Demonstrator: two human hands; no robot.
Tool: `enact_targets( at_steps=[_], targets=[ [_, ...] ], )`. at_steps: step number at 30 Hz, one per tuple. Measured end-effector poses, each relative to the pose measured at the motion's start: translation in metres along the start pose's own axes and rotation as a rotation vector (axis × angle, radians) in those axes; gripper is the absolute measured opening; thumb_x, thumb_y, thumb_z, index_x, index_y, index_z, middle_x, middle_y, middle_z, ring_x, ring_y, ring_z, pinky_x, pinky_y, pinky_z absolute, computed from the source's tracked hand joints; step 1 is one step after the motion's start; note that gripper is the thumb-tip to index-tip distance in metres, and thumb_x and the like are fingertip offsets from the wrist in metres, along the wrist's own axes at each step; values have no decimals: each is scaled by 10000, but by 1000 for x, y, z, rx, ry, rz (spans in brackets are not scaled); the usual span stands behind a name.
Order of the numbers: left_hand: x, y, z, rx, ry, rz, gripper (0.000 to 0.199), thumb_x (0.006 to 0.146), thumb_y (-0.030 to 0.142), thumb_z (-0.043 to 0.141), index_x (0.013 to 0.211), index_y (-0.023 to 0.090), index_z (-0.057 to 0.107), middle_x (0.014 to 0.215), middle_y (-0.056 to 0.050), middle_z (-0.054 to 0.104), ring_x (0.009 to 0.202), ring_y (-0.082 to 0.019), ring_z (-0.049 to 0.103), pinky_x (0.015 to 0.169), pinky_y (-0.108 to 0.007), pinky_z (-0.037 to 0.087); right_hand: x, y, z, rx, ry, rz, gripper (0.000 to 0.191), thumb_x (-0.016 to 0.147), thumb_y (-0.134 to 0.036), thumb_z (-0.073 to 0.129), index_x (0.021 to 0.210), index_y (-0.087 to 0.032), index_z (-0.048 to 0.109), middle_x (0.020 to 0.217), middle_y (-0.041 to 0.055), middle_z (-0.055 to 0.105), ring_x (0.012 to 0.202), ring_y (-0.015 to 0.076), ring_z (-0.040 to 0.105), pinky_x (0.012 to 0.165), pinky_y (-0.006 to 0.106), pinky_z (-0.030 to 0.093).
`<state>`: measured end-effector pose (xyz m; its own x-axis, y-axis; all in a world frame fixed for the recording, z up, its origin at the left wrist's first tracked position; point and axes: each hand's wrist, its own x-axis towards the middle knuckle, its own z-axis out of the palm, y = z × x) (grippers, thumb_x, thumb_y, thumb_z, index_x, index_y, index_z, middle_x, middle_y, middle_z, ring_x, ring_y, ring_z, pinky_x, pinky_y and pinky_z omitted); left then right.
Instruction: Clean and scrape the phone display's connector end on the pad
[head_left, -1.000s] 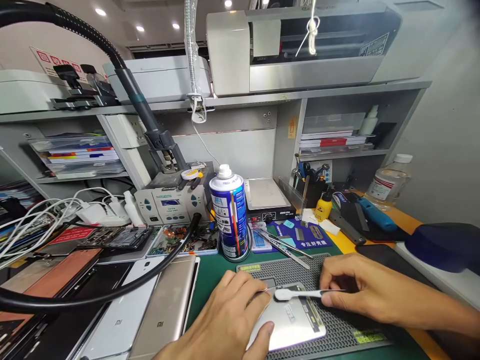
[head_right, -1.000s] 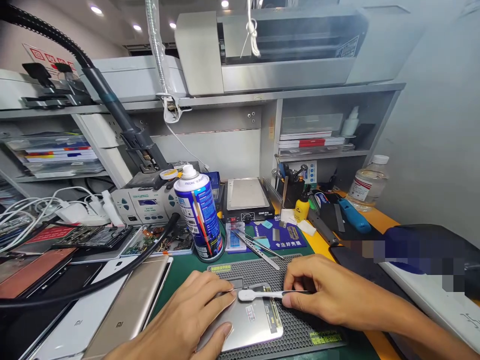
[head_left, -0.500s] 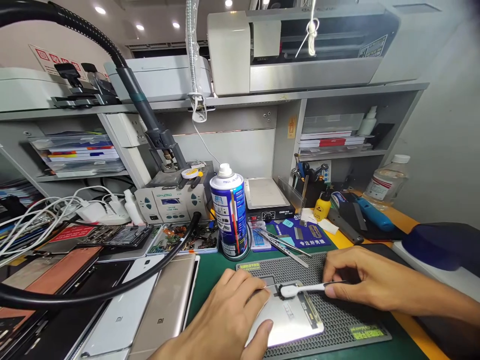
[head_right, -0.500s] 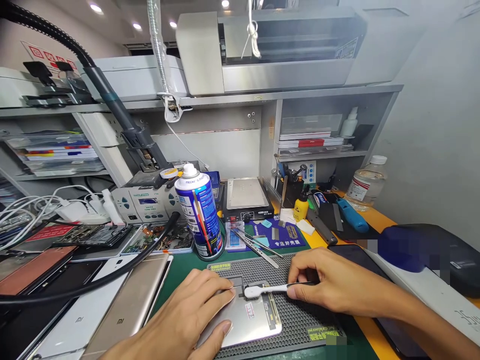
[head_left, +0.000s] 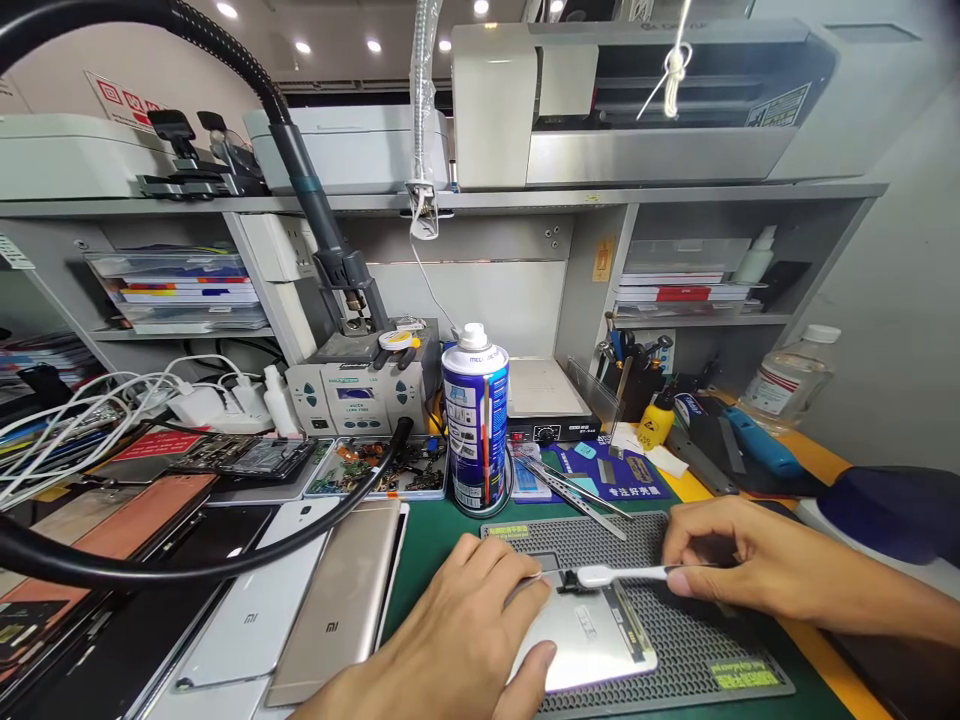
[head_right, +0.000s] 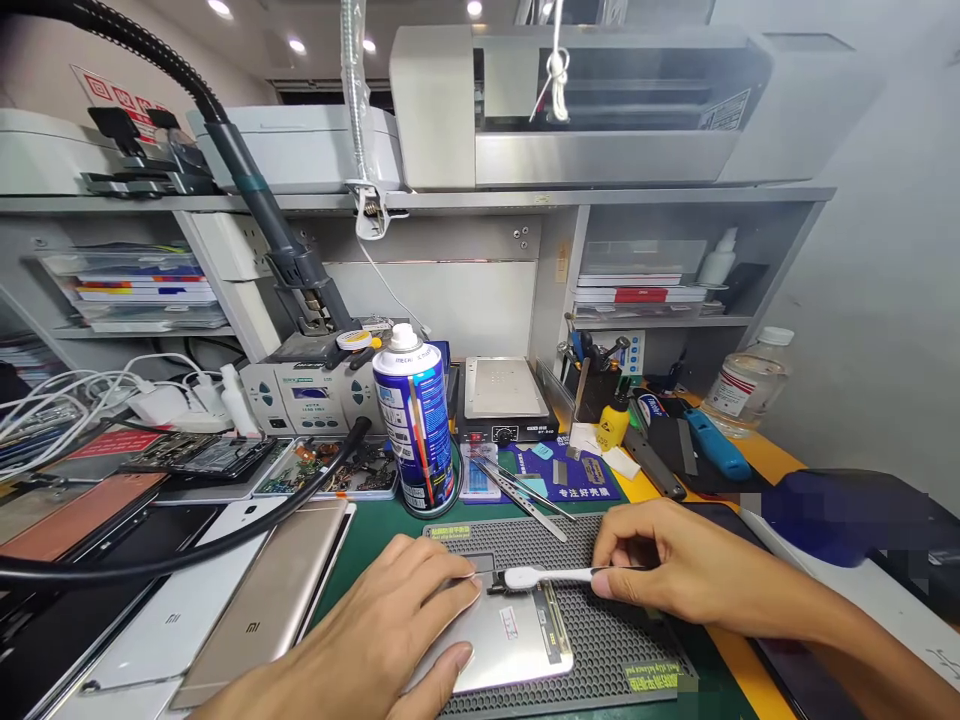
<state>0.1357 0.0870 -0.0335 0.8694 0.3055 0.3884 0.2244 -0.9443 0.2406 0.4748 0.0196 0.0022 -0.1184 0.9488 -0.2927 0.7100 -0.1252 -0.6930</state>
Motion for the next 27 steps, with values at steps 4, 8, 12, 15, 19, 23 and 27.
enact_targets(
  at_steps=[4, 8, 12, 15, 19, 23, 27],
  targets=[
    [-2, 0, 1, -8, -1, -16, 329, 996, 215, 592, 1306, 125, 653, 1280, -145, 684, 1123, -332, 620, 930, -515, 510, 2, -6, 4, -19, -6, -13, 255, 846, -480, 859, 873, -240, 778, 778, -3, 628, 715, 182, 530, 600, 259, 361],
    [-3, 0, 1, -19, -6, -24, 319, 996, 215, 595, 1299, 134, 652, 1283, -142, 683, 1135, -328, 616, 950, -514, 503, 2, -8, 8, -57, 11, -27, 253, 868, -503, 832, 894, -256, 783, 831, 8, 659, 777, 211, 573, 644, 274, 404],
    [-2, 0, 1, -51, -15, -49, 318, 996, 221, 601, 1298, 137, 651, 1296, -139, 678, 1161, -326, 608, 986, -512, 492, 2, -7, 11, -125, 28, -63, 227, 909, -499, 795, 921, -273, 799, 884, 15, 695, 847, 238, 610, 704, 292, 425],
    [-1, 1, 1, -86, -15, -79, 321, 988, 227, 619, 1296, 142, 655, 1309, -127, 673, 1178, -322, 601, 1016, -511, 481, 2, -10, 14, -163, 44, -83, 210, 933, -493, 772, 927, -284, 797, 905, 7, 719, 878, 243, 631, 738, 299, 431],
    [-1, 1, 0, -135, -33, -122, 309, 983, 229, 633, 1282, 156, 667, 1293, -111, 672, 1184, -317, 595, 1044, -517, 464, 2, -19, 20, -187, 75, -114, 233, 970, -500, 725, 937, -277, 783, 928, 4, 730, 901, 240, 651, 777, 309, 437],
    [0, 2, -1, -150, -32, -133, 297, 986, 228, 626, 1270, 149, 667, 1295, -122, 665, 1183, -323, 591, 1034, -521, 460, 2, -22, 20, -166, 90, -129, 243, 967, -505, 721, 926, -273, 784, 921, 7, 729, 903, 241, 648, 785, 314, 438],
    [-1, 1, -1, -161, -28, -114, 303, 981, 213, 622, 1271, 138, 666, 1278, -124, 668, 1164, -320, 594, 1011, -517, 458, 2, -13, 9, -108, 54, -69, 236, 915, -509, 782, 916, -274, 797, 865, 8, 692, 827, 227, 607, 698, 297, 418]
  ],
)
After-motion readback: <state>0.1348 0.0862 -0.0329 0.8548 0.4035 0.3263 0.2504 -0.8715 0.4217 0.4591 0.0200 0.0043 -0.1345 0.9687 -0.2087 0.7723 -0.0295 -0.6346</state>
